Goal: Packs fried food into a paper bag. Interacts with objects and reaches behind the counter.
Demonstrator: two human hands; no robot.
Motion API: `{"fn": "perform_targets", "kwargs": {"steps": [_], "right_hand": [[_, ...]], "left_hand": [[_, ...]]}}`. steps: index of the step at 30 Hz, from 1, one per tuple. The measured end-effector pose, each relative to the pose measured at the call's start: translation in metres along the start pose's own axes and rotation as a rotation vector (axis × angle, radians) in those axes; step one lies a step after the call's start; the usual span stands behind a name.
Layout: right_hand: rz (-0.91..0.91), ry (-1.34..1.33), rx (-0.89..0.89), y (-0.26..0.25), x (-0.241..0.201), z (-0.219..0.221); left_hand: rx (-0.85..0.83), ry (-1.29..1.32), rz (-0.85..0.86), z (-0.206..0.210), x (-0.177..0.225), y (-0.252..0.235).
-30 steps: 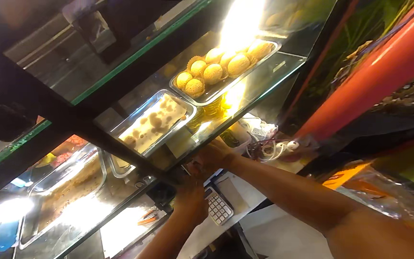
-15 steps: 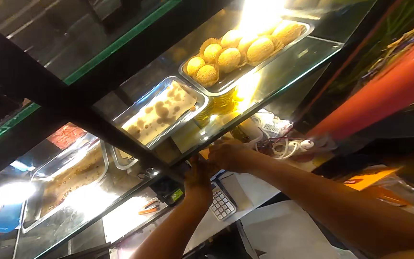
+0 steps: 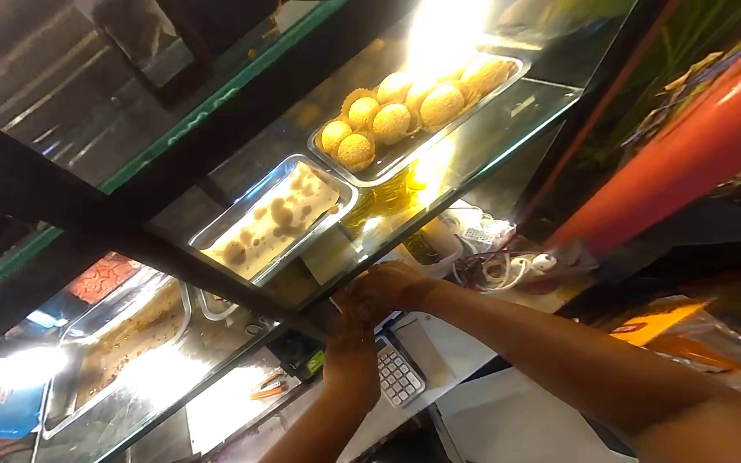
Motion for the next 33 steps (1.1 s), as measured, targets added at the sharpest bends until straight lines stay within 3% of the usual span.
{"fn": "perform_targets", "kwargs": {"steps": [6,10,12,21,27,30,33], "right_hand": [[0.079,-0.032,-0.051,-0.001,-0.001,-0.020],[0.002,-0.099,0.019,0.004,-0.006,-0.012],[0.003,-0.119,0.050,0.005,-0.001,-0.017],[0.089,-0.222,-0.020,-0.005,0.017,-0.003],[0.139,-0.101,-0.078,-0.009,0.018,0.006],[0.178,0.034,-0.091,0.012,-0.004,-0.015],[-0.095,0.209,0.096,0.006,-0.036,-0.019]], "left_hand": [[0.058,-0.032,-0.039,0.005,-0.006,-0.001],[0.299,-0.113,-0.053,0.007,-0.002,0.006],[0.322,-0.131,-0.083,0.002,0.003,0.002],[0.073,-0.006,-0.105,0.007,0.003,-0.019],[-0.023,-0.002,-0.102,0.007,0.004,-0.022],[0.036,0.321,-0.118,0.001,0.010,-0.017],[0.383,1.132,-0.275,0.000,-0.006,-0.013]]}}
Point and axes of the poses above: each hand's wrist, its own y-axis away from the middle knuckle, its own z-axis out of the palm, x = y × z, the point moved 7 cm from there along -y, towards the middle knuckle, and after that the axes turned 6 degrees about y, right-handed, at the moved point
